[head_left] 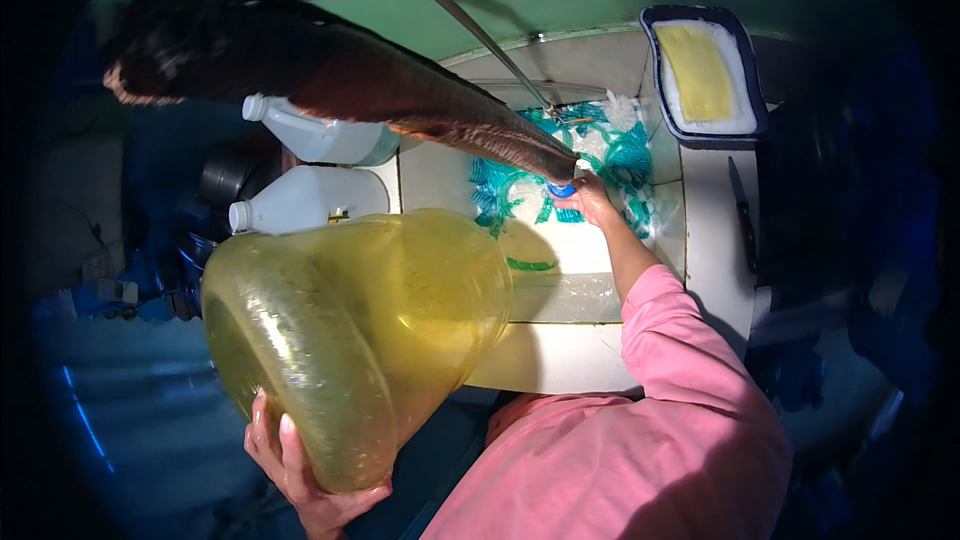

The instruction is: The person repeatedly scrubs the exterior of large blue water jugs with a green scrubber, rinses them under a tap, and places them aside. The process is repeated for multiple jugs in a small room with green walls and stacked jugs.

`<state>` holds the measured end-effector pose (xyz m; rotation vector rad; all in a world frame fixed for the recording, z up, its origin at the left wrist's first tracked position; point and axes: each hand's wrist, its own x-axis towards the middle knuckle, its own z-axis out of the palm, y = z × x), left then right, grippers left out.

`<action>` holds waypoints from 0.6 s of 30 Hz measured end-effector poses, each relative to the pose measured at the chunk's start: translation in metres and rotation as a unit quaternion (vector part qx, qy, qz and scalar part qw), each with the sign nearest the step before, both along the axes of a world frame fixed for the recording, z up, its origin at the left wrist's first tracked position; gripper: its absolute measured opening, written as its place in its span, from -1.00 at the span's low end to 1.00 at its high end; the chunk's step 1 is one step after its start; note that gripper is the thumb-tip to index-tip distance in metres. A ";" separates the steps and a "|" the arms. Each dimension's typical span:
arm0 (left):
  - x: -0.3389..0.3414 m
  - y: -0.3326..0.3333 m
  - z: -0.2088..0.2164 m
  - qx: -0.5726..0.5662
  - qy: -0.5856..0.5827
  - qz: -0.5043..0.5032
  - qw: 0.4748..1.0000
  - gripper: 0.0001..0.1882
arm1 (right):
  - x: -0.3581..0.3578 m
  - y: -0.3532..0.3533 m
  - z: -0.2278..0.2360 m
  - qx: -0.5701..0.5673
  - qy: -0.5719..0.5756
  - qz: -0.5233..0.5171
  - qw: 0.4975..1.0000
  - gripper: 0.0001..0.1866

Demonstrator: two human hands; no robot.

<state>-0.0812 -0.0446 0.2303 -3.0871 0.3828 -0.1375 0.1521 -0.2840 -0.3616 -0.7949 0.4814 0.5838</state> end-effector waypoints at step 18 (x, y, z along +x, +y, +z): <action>-0.020 0.019 0.003 -0.020 -0.012 -0.006 1.000 0.25 | 0.012 0.014 0.051 0.059 -0.085 0.048 0.993 -0.68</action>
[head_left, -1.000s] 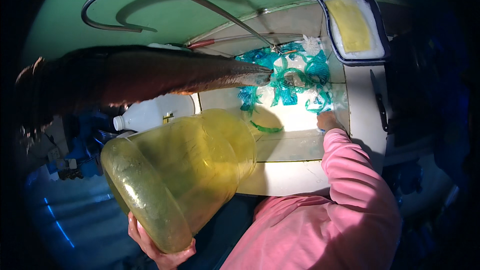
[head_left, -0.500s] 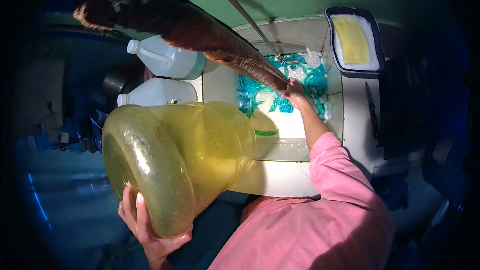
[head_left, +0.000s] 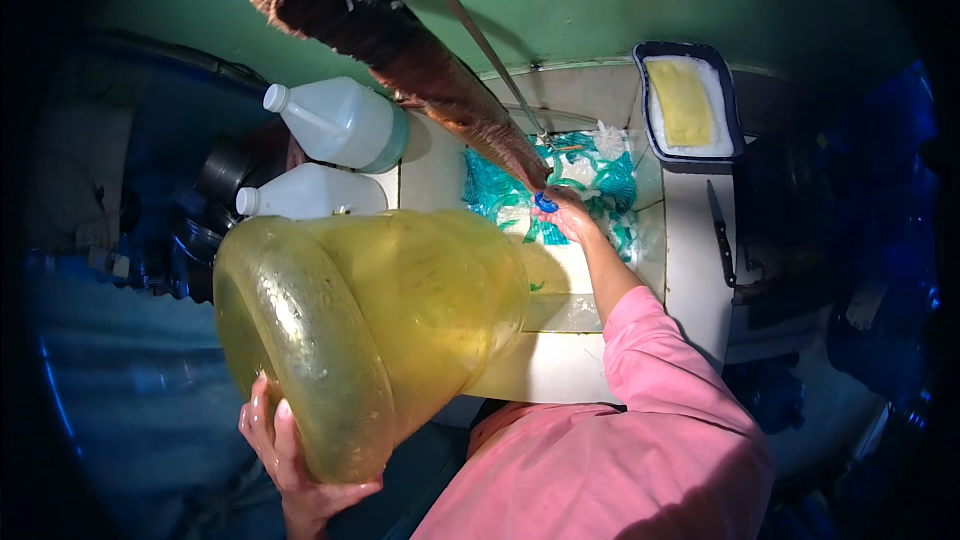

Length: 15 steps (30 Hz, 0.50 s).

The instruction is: The person repeatedly scrubs the exterior of large blue water jugs with a green scrubber, rinses them under a tap, and places them aside. The process is repeated for multiple jugs in a small room with green walls and stacked jugs.

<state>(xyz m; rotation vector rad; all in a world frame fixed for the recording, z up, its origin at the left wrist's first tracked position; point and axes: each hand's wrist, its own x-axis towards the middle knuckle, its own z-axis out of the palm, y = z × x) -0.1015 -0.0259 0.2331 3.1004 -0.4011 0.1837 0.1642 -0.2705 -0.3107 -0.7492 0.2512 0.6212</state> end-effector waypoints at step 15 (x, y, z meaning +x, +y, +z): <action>-0.001 -0.011 0.016 0.031 0.033 -0.098 0.994 0.14 | -0.012 0.011 0.041 -0.055 0.008 0.011 0.998 -0.70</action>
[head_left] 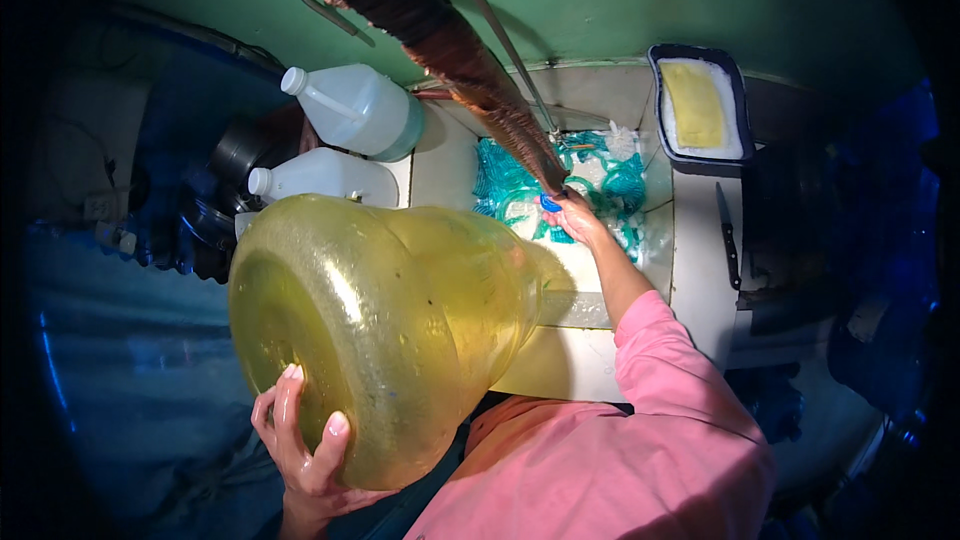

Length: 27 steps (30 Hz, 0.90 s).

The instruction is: The person repeatedly scrubs the exterior of large blue water jugs with a green scrubber, rinses them under a tap, and places them aside. The process is repeated for multiple jugs in a small room with green walls and stacked jugs.

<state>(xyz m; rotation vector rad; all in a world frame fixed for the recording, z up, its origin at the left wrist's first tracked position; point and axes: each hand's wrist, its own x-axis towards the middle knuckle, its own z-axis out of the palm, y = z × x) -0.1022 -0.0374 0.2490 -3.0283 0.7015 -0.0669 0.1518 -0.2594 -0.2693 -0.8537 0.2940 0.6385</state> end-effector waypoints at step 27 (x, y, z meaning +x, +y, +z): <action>0.007 0.028 0.018 -0.044 -0.049 0.015 0.998 0.05 | -0.053 0.076 -0.035 -0.527 -0.227 0.233 0.785 -0.61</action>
